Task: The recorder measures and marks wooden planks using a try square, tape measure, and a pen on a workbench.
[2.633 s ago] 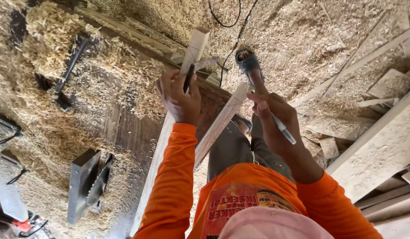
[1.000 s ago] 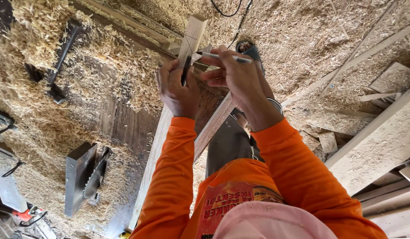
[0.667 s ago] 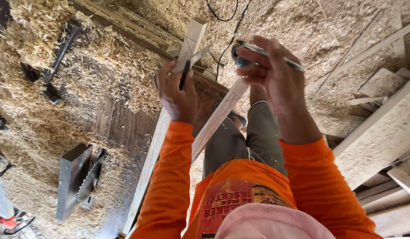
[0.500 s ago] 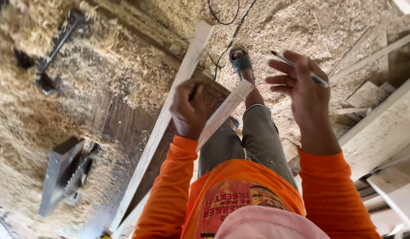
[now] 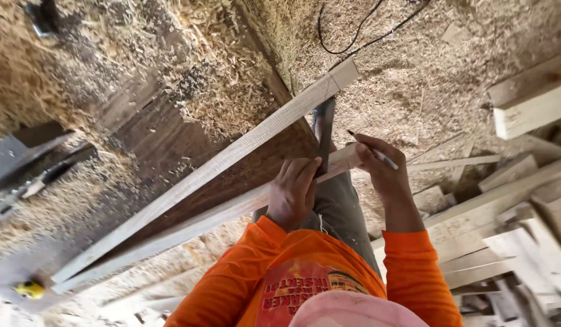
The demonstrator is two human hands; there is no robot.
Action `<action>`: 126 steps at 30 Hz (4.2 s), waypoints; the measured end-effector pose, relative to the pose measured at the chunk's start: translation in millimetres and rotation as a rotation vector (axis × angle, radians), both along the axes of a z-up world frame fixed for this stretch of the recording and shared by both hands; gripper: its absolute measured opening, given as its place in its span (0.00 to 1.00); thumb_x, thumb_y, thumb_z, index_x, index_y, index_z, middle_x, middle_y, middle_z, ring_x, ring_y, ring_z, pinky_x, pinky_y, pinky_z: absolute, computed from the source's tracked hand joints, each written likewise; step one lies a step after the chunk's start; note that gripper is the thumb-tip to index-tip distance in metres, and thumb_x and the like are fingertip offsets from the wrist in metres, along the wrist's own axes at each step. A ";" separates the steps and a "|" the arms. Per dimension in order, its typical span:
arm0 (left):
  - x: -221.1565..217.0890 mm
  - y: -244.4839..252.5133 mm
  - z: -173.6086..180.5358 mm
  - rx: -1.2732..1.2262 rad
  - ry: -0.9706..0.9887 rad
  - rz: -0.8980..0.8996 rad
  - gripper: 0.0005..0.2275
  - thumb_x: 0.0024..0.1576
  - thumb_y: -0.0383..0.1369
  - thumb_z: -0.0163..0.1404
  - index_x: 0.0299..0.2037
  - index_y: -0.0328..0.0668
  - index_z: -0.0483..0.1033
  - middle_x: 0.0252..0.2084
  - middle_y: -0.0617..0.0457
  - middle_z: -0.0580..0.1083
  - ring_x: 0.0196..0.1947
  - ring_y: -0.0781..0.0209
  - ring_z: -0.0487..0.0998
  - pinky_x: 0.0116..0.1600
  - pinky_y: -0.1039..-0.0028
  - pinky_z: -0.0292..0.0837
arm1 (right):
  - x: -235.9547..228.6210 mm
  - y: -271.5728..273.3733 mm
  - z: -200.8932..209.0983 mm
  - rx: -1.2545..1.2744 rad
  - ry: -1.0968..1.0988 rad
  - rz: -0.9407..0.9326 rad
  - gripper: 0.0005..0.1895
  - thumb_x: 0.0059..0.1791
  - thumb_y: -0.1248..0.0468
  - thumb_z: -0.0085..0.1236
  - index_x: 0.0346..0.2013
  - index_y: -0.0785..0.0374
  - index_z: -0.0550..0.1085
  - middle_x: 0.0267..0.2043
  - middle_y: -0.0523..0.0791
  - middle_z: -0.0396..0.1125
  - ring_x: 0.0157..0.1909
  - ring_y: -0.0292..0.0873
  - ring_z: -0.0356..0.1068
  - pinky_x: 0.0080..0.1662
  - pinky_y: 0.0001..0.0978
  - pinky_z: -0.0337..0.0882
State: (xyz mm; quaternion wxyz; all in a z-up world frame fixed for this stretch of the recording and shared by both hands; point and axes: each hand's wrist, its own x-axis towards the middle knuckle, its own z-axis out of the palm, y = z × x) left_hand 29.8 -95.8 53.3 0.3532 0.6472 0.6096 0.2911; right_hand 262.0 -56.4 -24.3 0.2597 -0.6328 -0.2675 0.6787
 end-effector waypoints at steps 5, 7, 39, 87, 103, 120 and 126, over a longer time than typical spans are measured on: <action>21.5 17.4 -5.0 0.086 0.015 -0.034 0.16 0.57 0.23 0.52 0.56 0.32 0.72 0.56 0.40 0.73 0.58 0.40 0.75 0.62 0.58 0.74 | 24.8 40.8 5.4 0.000 0.008 -0.053 0.19 0.54 0.61 0.58 0.58 0.68 0.75 0.50 0.50 0.75 0.49 0.41 0.76 0.52 0.33 0.79; 36.8 22.4 -13.9 0.064 0.035 -0.021 0.16 0.57 0.23 0.51 0.56 0.30 0.72 0.56 0.39 0.73 0.58 0.40 0.76 0.61 0.58 0.75 | 35.5 53.1 9.9 0.003 0.001 -0.025 0.19 0.55 0.61 0.57 0.58 0.68 0.74 0.51 0.50 0.75 0.51 0.42 0.75 0.52 0.34 0.78; 74.9 53.2 -18.8 -0.174 0.163 -0.106 0.15 0.58 0.26 0.48 0.55 0.27 0.71 0.58 0.34 0.74 0.59 0.38 0.77 0.61 0.58 0.74 | 75.7 86.1 20.2 -0.105 0.002 0.186 0.26 0.52 0.55 0.61 0.59 0.68 0.73 0.52 0.46 0.75 0.52 0.35 0.74 0.53 0.29 0.75; 78.2 56.4 -23.1 -0.197 0.163 -0.116 0.16 0.59 0.25 0.48 0.56 0.24 0.71 0.58 0.31 0.73 0.60 0.37 0.76 0.61 0.59 0.74 | 68.9 96.2 26.8 -0.131 0.026 0.186 0.28 0.51 0.54 0.62 0.61 0.67 0.73 0.55 0.49 0.74 0.55 0.40 0.74 0.56 0.34 0.75; 76.2 65.1 -17.1 -0.120 0.204 -0.107 0.15 0.58 0.29 0.52 0.53 0.26 0.72 0.54 0.35 0.75 0.56 0.41 0.77 0.59 0.60 0.75 | 69.3 95.7 25.2 -0.122 0.000 0.181 0.28 0.51 0.55 0.61 0.62 0.67 0.72 0.54 0.51 0.75 0.53 0.40 0.75 0.53 0.32 0.76; 81.4 62.6 -14.9 -0.099 0.291 -0.115 0.14 0.56 0.27 0.52 0.52 0.30 0.72 0.50 0.42 0.74 0.54 0.48 0.76 0.59 0.63 0.74 | 75.1 165.7 42.4 0.289 -0.066 0.292 0.20 0.61 0.56 0.48 0.59 0.70 0.70 0.46 0.54 0.75 0.48 0.47 0.80 0.52 0.38 0.82; 81.5 62.7 -13.7 -0.097 0.273 -0.113 0.14 0.56 0.27 0.52 0.51 0.30 0.72 0.50 0.43 0.74 0.54 0.48 0.76 0.57 0.63 0.74 | 40.7 172.8 47.0 0.283 -0.266 0.717 0.21 0.60 0.54 0.43 0.45 0.68 0.78 0.29 0.49 0.77 0.31 0.39 0.80 0.27 0.31 0.77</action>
